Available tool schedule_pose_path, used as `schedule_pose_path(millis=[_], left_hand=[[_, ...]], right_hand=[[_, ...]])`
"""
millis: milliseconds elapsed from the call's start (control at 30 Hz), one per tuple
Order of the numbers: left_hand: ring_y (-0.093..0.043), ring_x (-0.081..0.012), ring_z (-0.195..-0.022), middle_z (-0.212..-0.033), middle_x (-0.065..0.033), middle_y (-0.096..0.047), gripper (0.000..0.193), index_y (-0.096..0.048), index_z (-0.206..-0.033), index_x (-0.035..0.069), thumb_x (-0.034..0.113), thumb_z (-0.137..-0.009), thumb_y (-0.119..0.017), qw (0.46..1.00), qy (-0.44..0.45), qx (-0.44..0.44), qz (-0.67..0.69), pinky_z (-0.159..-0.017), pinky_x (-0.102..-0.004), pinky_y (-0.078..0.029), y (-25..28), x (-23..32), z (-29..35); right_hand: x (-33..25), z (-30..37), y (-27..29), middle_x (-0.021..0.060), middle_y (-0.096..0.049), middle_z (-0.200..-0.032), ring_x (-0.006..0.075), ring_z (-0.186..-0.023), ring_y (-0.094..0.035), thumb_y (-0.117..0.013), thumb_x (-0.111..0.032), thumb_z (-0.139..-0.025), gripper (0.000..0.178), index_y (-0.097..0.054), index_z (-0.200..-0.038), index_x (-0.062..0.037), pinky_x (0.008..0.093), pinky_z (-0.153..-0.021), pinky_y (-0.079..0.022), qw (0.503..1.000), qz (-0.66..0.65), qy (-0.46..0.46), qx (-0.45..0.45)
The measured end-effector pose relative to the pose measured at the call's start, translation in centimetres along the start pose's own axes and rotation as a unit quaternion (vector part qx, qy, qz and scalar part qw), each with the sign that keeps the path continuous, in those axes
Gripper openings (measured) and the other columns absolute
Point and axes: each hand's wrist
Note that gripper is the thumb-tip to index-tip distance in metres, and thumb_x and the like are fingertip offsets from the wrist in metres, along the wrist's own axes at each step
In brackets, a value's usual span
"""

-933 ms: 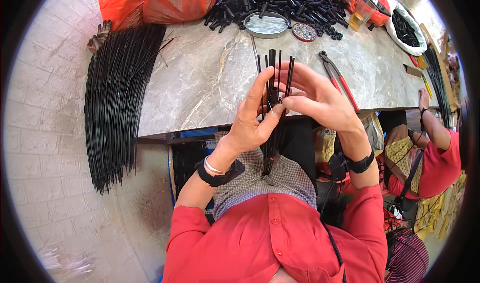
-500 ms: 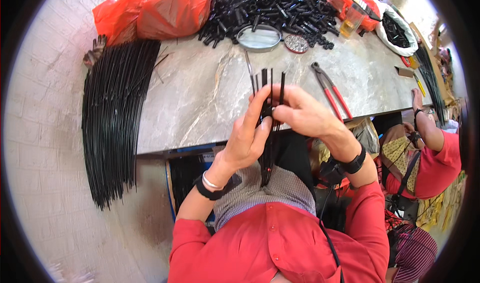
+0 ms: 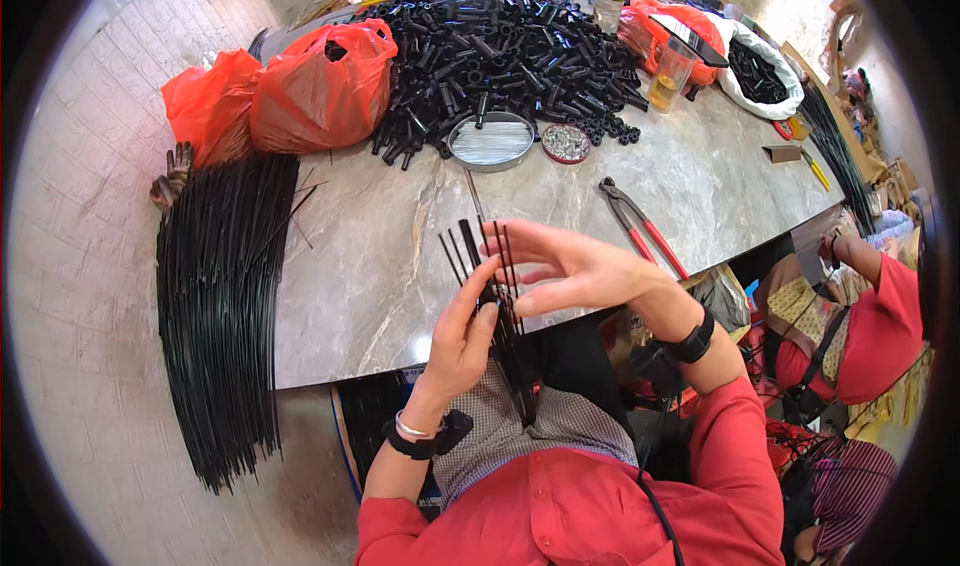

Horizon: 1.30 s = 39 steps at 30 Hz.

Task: Assembling black plastic umbrella ribs into a central hub or connector and crimping with pliers.

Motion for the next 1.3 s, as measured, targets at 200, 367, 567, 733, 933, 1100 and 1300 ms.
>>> schedule_pose_path(millis=[200,367,567,733,933,1100,1300], left_hand=[[-0.060,-0.0186,-0.090,-0.116,-0.0170,-0.056,0.046,-0.033,-0.141,0.003,0.002,-0.095,-0.038,0.992,0.017,-0.015,0.122,-0.077,-0.0326,-0.052,0.6,-0.4,0.2],[-0.061,-0.0197,-0.088,-0.116,-0.0183,-0.056,0.045,-0.035,-0.139,0.003,0.002,-0.095,-0.039,0.996,-0.008,-0.013,0.091,-0.075,-0.0322,-0.053,0.7,0.1,0.3],[-0.062,-0.0205,-0.089,-0.115,-0.0189,-0.056,0.043,-0.036,-0.138,0.001,0.002,-0.095,-0.039,0.997,-0.002,-0.012,0.076,-0.074,-0.0321,-0.054,0.8,0.0,0.5],[-0.061,-0.0198,-0.088,-0.115,-0.0180,-0.055,0.042,-0.035,-0.137,0.000,0.003,-0.096,-0.039,0.996,0.025,0.014,0.088,-0.073,-0.0316,-0.054,1.0,-0.3,0.9],[-0.060,-0.0189,-0.087,-0.114,-0.0169,-0.055,0.041,-0.035,-0.136,0.000,0.003,-0.096,-0.039,0.995,0.029,0.019,0.094,-0.073,-0.0315,-0.054,1.0,-0.3,0.8],[-0.060,-0.0189,-0.087,-0.113,-0.0161,-0.055,0.041,-0.037,-0.135,0.000,0.003,-0.095,-0.040,0.994,0.030,0.036,0.097,-0.073,-0.0313,-0.054,0.8,0.0,0.9],[-0.061,-0.0195,-0.085,-0.112,-0.0164,-0.056,0.041,-0.037,-0.136,0.000,0.002,-0.095,-0.040,0.996,0.022,0.027,0.083,-0.072,-0.0312,-0.054,0.6,0.1,0.8]], right_hand=[[2.8,-1.1,8.2,0.0072,-0.066,-0.096,0.0119,-0.087,-0.062,-0.062,-0.018,-0.086,0.038,-0.055,-0.119,0.0011,0.0252,-0.074,-0.050,0.977,0.063,-0.101,0.178],[7.0,-2.4,16.3,0.0041,-0.065,-0.073,0.0091,-0.066,-0.061,-0.058,-0.013,-0.085,0.024,-0.064,-0.101,0.0029,0.0224,-0.056,-0.047,0.912,0.217,-0.092,0.335],[6.0,-6.6,18.9,0.0123,-0.068,-0.076,0.0184,-0.068,-0.064,-0.059,-0.010,-0.078,0.020,-0.068,-0.091,0.0027,0.0313,-0.065,-0.050,0.861,0.352,-0.044,0.365],[5.7,-6.5,19.5,0.0189,-0.067,-0.082,0.0302,-0.077,-0.066,-0.056,-0.009,-0.076,0.021,-0.069,-0.090,-0.0002,0.0364,-0.071,-0.051,0.799,0.473,-0.041,0.369],[8.0,-4.1,21.6,0.0176,-0.067,-0.089,0.0323,-0.086,-0.065,-0.054,-0.008,-0.076,0.021,-0.070,-0.089,-0.0062,0.0400,-0.077,-0.051,0.771,0.492,-0.137,0.381],[7.9,-2.6,22.6,0.0169,-0.068,-0.089,0.0315,-0.087,-0.065,-0.054,-0.007,-0.076,0.020,-0.070,-0.088,-0.0074,0.0406,-0.076,-0.051,0.722,0.536,-0.135,0.417],[7.3,-5.8,22.0,0.0171,-0.067,-0.090,0.0319,-0.088,-0.065,-0.054,-0.009,-0.077,0.021,-0.070,-0.089,-0.0076,0.0410,-0.077,-0.051,0.761,0.508,-0.062,0.400]])
Point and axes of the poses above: each hand's wrist, its own z-axis away from the middle knuckle, its own y-axis out of the back of the hand, x = y × z
